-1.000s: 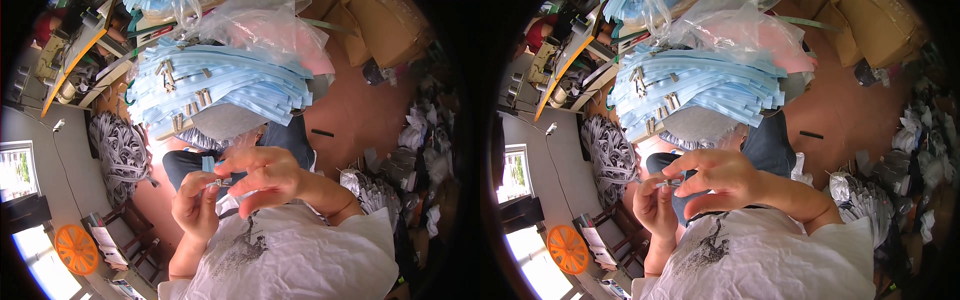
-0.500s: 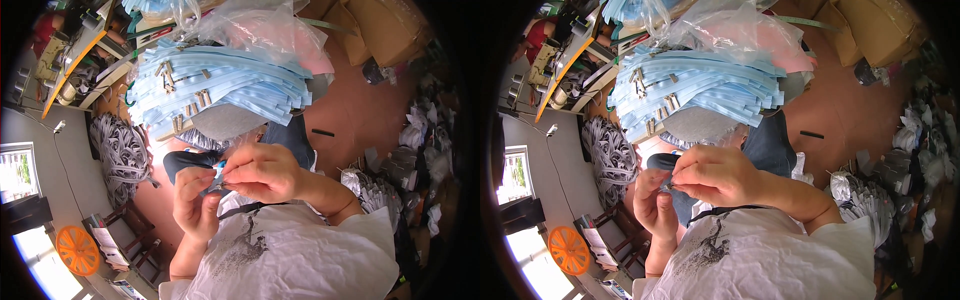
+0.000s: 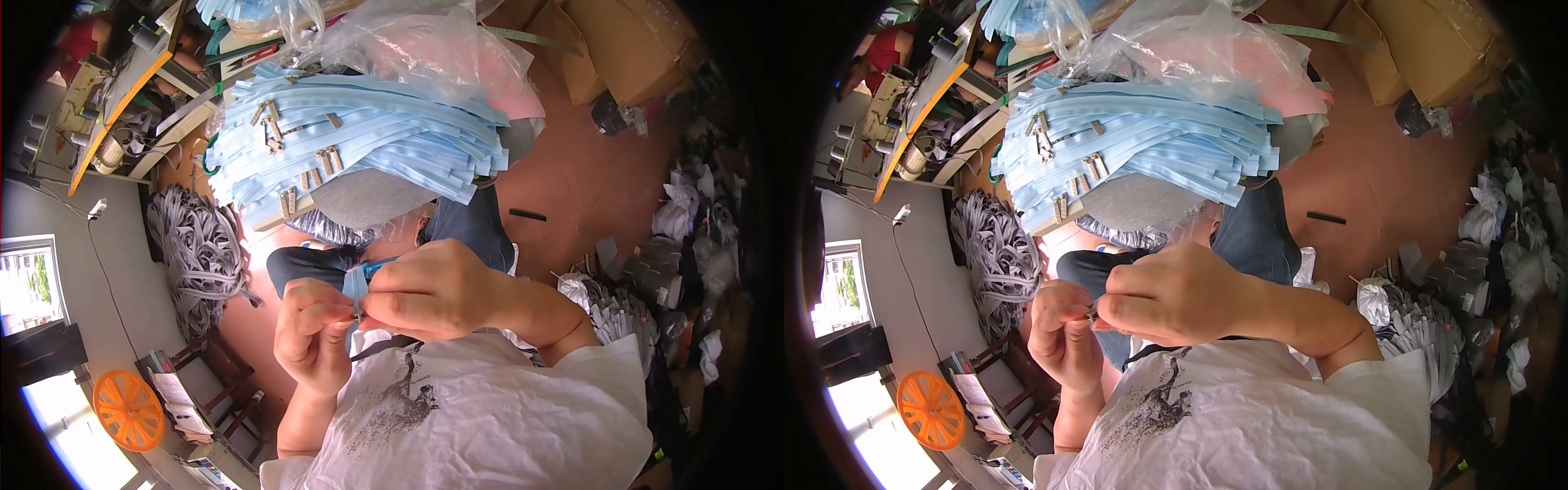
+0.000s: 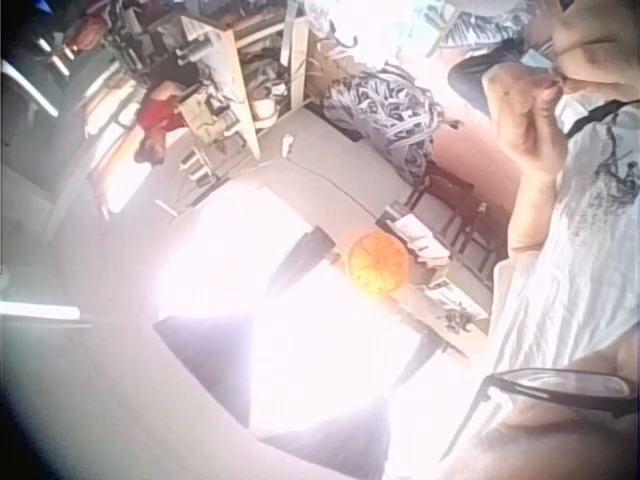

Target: Attaching metal clips to light blue bag straps by hand.

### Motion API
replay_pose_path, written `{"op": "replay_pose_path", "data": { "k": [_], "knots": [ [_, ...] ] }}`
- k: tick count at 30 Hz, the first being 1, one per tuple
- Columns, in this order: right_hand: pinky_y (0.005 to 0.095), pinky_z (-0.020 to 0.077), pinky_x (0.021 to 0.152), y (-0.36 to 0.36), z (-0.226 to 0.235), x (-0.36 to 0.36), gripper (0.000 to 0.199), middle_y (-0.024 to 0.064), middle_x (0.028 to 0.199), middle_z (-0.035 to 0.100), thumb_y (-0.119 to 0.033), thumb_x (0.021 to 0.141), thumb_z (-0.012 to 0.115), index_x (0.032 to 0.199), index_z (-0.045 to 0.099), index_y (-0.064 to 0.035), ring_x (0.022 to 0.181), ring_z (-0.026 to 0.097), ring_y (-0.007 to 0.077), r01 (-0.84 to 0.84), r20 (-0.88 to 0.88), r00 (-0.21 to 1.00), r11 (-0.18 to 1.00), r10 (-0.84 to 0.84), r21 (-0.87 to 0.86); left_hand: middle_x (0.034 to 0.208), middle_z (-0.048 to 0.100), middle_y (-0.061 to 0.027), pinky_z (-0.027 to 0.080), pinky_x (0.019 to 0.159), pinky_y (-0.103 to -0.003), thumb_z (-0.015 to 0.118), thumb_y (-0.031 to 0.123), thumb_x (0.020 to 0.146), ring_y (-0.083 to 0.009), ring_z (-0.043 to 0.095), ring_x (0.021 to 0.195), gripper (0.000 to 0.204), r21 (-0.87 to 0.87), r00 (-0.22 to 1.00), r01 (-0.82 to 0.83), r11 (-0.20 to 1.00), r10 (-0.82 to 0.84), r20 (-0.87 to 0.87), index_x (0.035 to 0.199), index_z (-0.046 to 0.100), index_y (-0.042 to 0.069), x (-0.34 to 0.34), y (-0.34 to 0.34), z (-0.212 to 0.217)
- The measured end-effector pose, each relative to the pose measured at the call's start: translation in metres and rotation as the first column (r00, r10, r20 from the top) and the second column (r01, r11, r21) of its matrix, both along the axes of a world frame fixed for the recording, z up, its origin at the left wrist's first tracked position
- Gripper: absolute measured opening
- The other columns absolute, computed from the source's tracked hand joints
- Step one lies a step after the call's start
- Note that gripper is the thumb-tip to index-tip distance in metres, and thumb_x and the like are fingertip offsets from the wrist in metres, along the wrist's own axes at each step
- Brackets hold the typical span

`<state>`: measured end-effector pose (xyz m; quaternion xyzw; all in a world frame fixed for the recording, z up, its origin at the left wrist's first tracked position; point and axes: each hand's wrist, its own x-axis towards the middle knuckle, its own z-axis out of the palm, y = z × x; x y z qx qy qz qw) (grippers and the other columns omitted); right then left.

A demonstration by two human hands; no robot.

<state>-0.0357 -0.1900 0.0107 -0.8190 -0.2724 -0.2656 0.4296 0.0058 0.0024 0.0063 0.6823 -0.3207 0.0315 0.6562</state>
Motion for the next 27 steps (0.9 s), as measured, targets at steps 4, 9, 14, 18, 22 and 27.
{"op": "replay_pose_path", "data": {
  "k": [4,9,14,18,22,27],
  "knots": [
    [0.0283,0.0448,0.044,0.007,-0.007,0.000,0.020,0.0010,0.080,0.060,-0.015,0.080,0.078,0.090,0.062,-0.0064,0.056,0.059,0.0148,0.005,0.112,0.994,0.999,-0.001,-0.037,0.085,0.060,-0.0104,0.045,0.072,-0.032,0.065,0.009,0.092,-0.0216,0.056,0.078,0.012,-0.077,0.994,-0.024,0.997,0.016,-0.106,0.087,0.059,0.001,-0.008,-0.003,0.000],
    [0.0290,0.0398,0.040,0.020,-0.009,-0.002,0.014,-0.0004,0.074,0.044,-0.013,0.083,0.068,0.087,0.056,-0.0074,0.051,0.051,0.0116,0.030,0.189,0.981,0.998,-0.041,0.062,0.089,0.058,-0.0117,0.044,0.075,-0.032,0.060,0.010,0.097,-0.0215,0.054,0.080,0.012,-0.262,0.965,-0.037,0.964,-0.033,-0.260,0.090,0.055,0.001,-0.022,-0.009,0.000],
    [0.0284,0.0397,0.040,0.027,-0.012,0.000,0.014,-0.0005,0.073,0.044,-0.013,0.084,0.069,0.087,0.057,-0.0063,0.051,0.050,0.0105,0.059,0.243,0.967,0.994,-0.080,0.093,0.095,0.056,-0.0123,0.044,0.079,-0.032,0.057,0.010,0.099,-0.0215,0.053,0.084,0.010,-0.386,0.903,-0.042,0.922,-0.130,-0.409,0.093,0.054,0.001,-0.030,-0.014,0.006],
    [0.0286,0.0403,0.040,0.026,-0.011,0.002,0.014,0.0011,0.074,0.048,-0.011,0.084,0.070,0.089,0.058,-0.0045,0.052,0.052,0.0123,0.065,0.252,0.963,0.991,-0.092,0.114,0.096,0.055,-0.0122,0.044,0.080,-0.032,0.057,0.008,0.099,-0.0206,0.053,0.086,0.008,-0.464,0.816,-0.111,0.879,-0.186,-0.547,0.096,0.054,0.001,-0.032,-0.016,0.014],
    [0.0301,0.0474,0.048,0.027,-0.013,0.000,0.021,0.0048,0.082,0.059,-0.010,0.083,0.076,0.094,0.061,-0.0026,0.064,0.062,0.0190,0.009,0.045,0.999,0.936,-0.027,0.353,0.095,0.056,-0.0114,0.046,0.078,-0.031,0.061,0.007,0.096,-0.0203,0.056,0.085,0.008,-0.311,0.923,-0.046,0.949,-0.078,-0.376,0.098,0.058,0.000,-0.022,-0.012,0.009],
    [0.0324,0.0526,0.059,0.021,-0.004,-0.002,0.035,0.0077,0.088,0.065,-0.018,0.079,0.082,0.103,0.063,-0.0007,0.078,0.066,0.0232,0.035,-0.041,0.999,0.901,-0.019,0.433,0.092,0.058,-0.0097,0.047,0.071,-0.031,0.070,0.011,0.091,-0.0206,0.057,0.078,0.011,-0.239,0.965,-0.035,0.970,-0.030,-0.260,0.093,0.064,0.001,-0.017,-0.008,0.007]
  ]
}}
